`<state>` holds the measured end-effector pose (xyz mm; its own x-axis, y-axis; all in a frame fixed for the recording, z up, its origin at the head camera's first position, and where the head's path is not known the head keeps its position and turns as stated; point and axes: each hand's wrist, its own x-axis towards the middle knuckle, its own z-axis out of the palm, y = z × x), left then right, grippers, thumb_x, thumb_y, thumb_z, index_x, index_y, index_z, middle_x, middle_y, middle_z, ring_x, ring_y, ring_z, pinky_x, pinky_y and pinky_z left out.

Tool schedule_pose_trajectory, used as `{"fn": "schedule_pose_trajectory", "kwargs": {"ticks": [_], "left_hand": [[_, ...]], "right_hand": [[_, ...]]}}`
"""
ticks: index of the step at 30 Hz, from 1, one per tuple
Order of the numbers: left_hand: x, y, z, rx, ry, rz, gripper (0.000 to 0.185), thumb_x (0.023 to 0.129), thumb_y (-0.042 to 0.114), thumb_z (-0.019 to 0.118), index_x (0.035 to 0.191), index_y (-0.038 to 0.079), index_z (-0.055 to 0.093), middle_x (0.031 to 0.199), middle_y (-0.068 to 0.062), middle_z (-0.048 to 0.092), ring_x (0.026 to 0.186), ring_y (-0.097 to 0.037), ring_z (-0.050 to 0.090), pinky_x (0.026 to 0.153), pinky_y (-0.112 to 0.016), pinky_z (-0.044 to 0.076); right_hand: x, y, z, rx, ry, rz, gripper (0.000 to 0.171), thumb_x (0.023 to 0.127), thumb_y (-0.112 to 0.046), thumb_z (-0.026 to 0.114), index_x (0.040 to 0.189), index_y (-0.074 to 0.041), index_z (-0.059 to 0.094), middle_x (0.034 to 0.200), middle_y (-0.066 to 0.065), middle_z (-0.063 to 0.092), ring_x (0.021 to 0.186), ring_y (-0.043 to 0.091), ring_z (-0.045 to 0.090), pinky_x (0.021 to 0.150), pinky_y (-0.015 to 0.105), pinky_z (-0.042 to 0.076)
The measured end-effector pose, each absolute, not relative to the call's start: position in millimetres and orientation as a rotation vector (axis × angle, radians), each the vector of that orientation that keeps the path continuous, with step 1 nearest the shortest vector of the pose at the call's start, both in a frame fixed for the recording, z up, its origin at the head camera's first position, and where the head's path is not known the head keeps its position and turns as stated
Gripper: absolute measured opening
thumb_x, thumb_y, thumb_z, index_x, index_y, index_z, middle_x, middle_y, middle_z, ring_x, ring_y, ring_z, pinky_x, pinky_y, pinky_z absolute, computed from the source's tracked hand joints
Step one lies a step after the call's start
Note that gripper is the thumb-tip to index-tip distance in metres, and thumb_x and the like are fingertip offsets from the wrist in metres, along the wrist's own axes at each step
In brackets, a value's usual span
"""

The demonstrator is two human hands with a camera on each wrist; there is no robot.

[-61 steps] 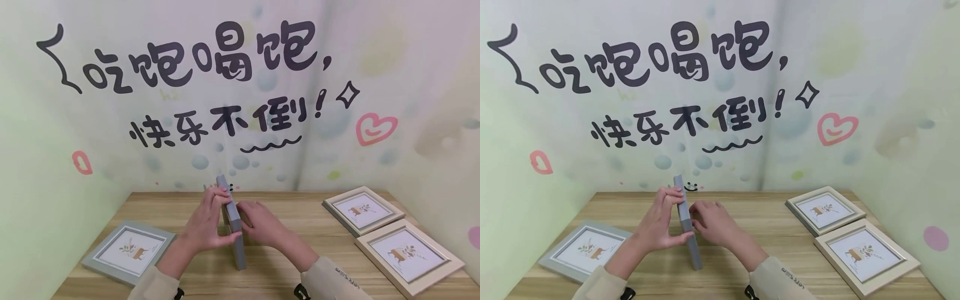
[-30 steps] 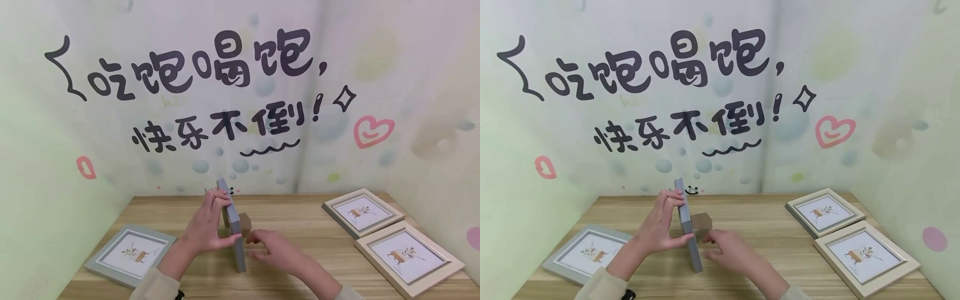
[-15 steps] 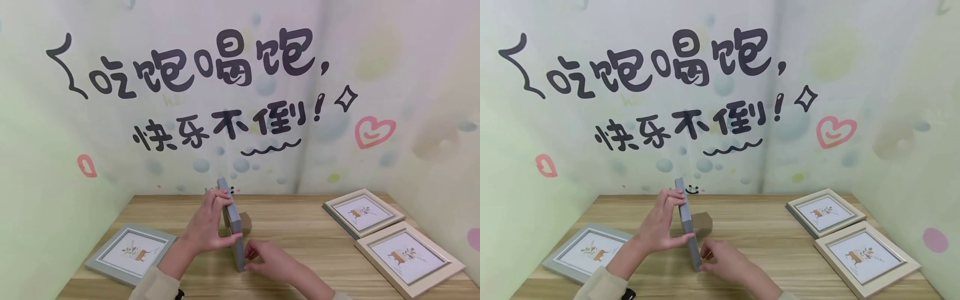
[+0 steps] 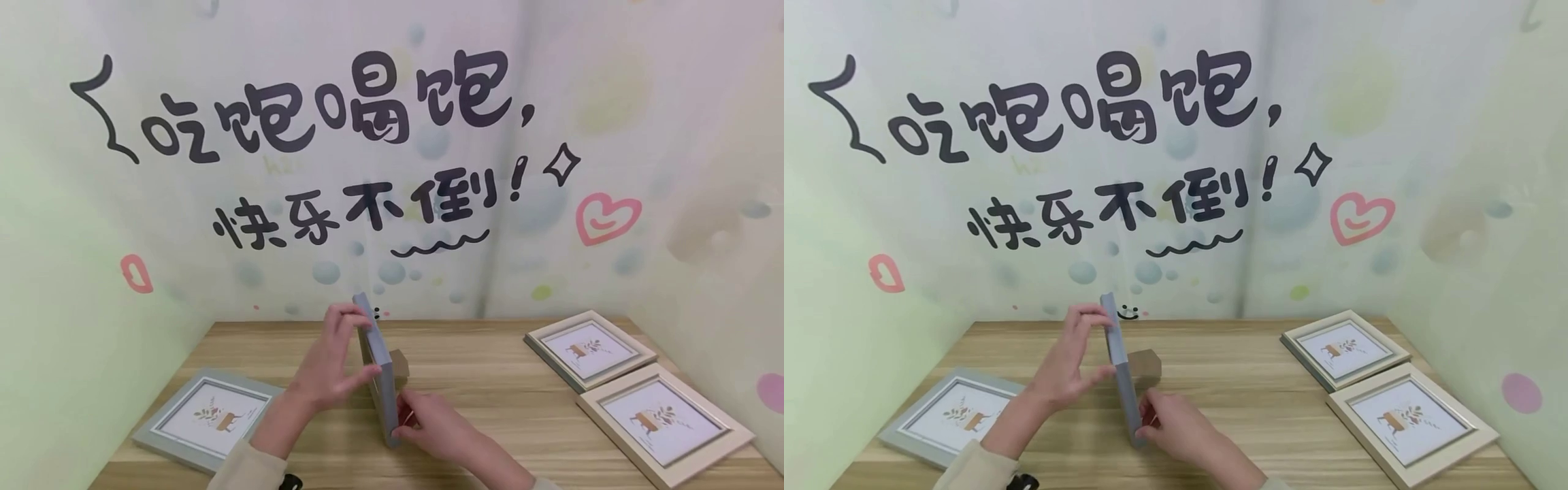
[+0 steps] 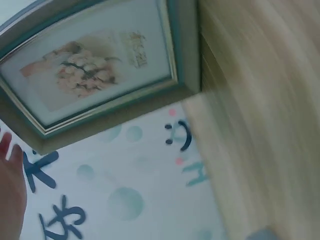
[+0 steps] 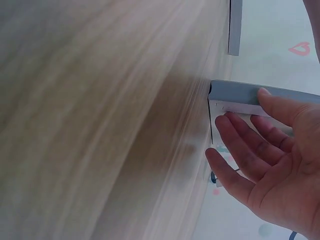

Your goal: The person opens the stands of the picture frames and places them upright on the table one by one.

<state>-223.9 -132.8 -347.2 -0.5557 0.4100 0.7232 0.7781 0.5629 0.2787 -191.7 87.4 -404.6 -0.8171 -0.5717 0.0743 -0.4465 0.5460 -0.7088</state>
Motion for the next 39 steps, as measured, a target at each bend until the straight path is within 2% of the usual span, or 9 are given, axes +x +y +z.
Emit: {"fn": "schedule_pose_trajectory", "kwargs": {"ticks": [2, 5, 10, 14, 23, 27, 31, 34, 39], "left_hand": [[-227, -133, -349, -0.823, -2.166, -1.01, 0.041, 0.1, 0.037, 0.055, 0.123, 0.003, 0.051, 0.129, -0.013, 0.043, 0.12, -0.027, 0.052, 0.102, -0.048, 0.053], [-234, -133, -355, -0.597, -2.143, -1.255, 0.024, 0.096, 0.007, 0.06, 0.119, -0.001, 0.056, 0.124, -0.016, 0.05, 0.112, -0.028, 0.059, 0.102, -0.048, 0.054], [-247, -135, -377, -0.328, -2.382, -1.365, 0.027, 0.093, -0.006, 0.059, 0.12, -0.003, 0.062, 0.119, -0.021, 0.066, 0.104, -0.034, 0.068, 0.092, -0.041, 0.06], [-251, -136, -393, -0.293, -2.576, -1.357, 0.03, 0.095, -0.004, 0.057, 0.124, -0.005, 0.062, 0.117, -0.023, 0.07, 0.107, -0.037, 0.068, 0.091, -0.044, 0.059], [-251, -132, -403, -0.276, -2.634, -1.437, 0.024, 0.094, -0.005, 0.06, 0.118, -0.005, 0.063, 0.117, -0.022, 0.069, 0.113, -0.038, 0.066, 0.095, -0.046, 0.057], [-253, -132, -405, -0.256, -2.648, -1.407, 0.019, 0.093, -0.004, 0.062, 0.111, -0.004, 0.06, 0.112, -0.022, 0.069, 0.109, -0.037, 0.067, 0.094, -0.046, 0.058], [-252, -135, -408, -0.191, -2.654, -1.342, 0.013, 0.09, -0.004, 0.066, 0.101, -0.001, 0.06, 0.103, -0.019, 0.071, 0.099, -0.034, 0.07, 0.087, -0.044, 0.06], [-252, -136, -407, -0.188, -2.657, -1.292, 0.011, 0.089, -0.002, 0.068, 0.095, 0.002, 0.06, 0.098, -0.016, 0.071, 0.095, -0.031, 0.071, 0.084, -0.042, 0.061], [-252, -136, -405, -0.198, -2.67, -1.234, 0.011, 0.089, -0.001, 0.069, 0.093, 0.004, 0.061, 0.096, -0.013, 0.072, 0.093, -0.028, 0.071, 0.083, -0.04, 0.061]], "right_hand": [[-191, 87, -405, -0.877, 2.609, -1.141, 0.021, 0.088, -0.014, 0.075, 0.102, -0.009, 0.061, 0.093, 0.0, 0.07, 0.083, 0.002, 0.064, 0.07, 0.017, 0.055], [-192, 87, -406, -0.878, 2.6, -1.158, 0.02, 0.088, -0.014, 0.075, 0.102, -0.008, 0.061, 0.092, 0.0, 0.07, 0.083, 0.004, 0.065, 0.07, 0.017, 0.055], [-192, 86, -408, -0.877, 2.605, -1.145, 0.021, 0.088, -0.016, 0.075, 0.101, -0.009, 0.061, 0.091, -0.001, 0.07, 0.082, 0.004, 0.065, 0.068, 0.017, 0.054], [-191, 85, -408, -0.901, 2.618, -1.138, 0.022, 0.088, -0.016, 0.075, 0.102, -0.008, 0.06, 0.092, 0.0, 0.071, 0.082, 0.003, 0.065, 0.068, 0.017, 0.055], [-189, 89, -408, -0.882, 2.627, -1.135, 0.021, 0.09, -0.015, 0.072, 0.106, -0.008, 0.06, 0.094, 0.0, 0.071, 0.083, 0.002, 0.065, 0.07, 0.018, 0.055], [-191, 97, -411, -0.879, 2.638, -1.119, 0.024, 0.091, -0.012, 0.07, 0.111, -0.004, 0.06, 0.096, 0.004, 0.071, 0.083, 0.006, 0.066, 0.069, 0.021, 0.056], [-192, 103, -413, -0.847, 2.607, -1.132, 0.025, 0.093, -0.012, 0.068, 0.115, -0.003, 0.06, 0.1, 0.007, 0.071, 0.086, 0.01, 0.067, 0.071, 0.022, 0.056], [-189, 109, -410, -0.813, 2.664, -1.091, 0.019, 0.093, -0.016, 0.069, 0.108, -0.006, 0.063, 0.096, 0.004, 0.071, 0.083, 0.009, 0.066, 0.068, 0.022, 0.055], [-177, 118, -399, -0.797, 2.804, -0.977, 0.009, 0.09, -0.021, 0.072, 0.09, -0.013, 0.067, 0.081, -0.007, 0.068, 0.072, -0.001, 0.057, 0.06, 0.02, 0.049]]}}
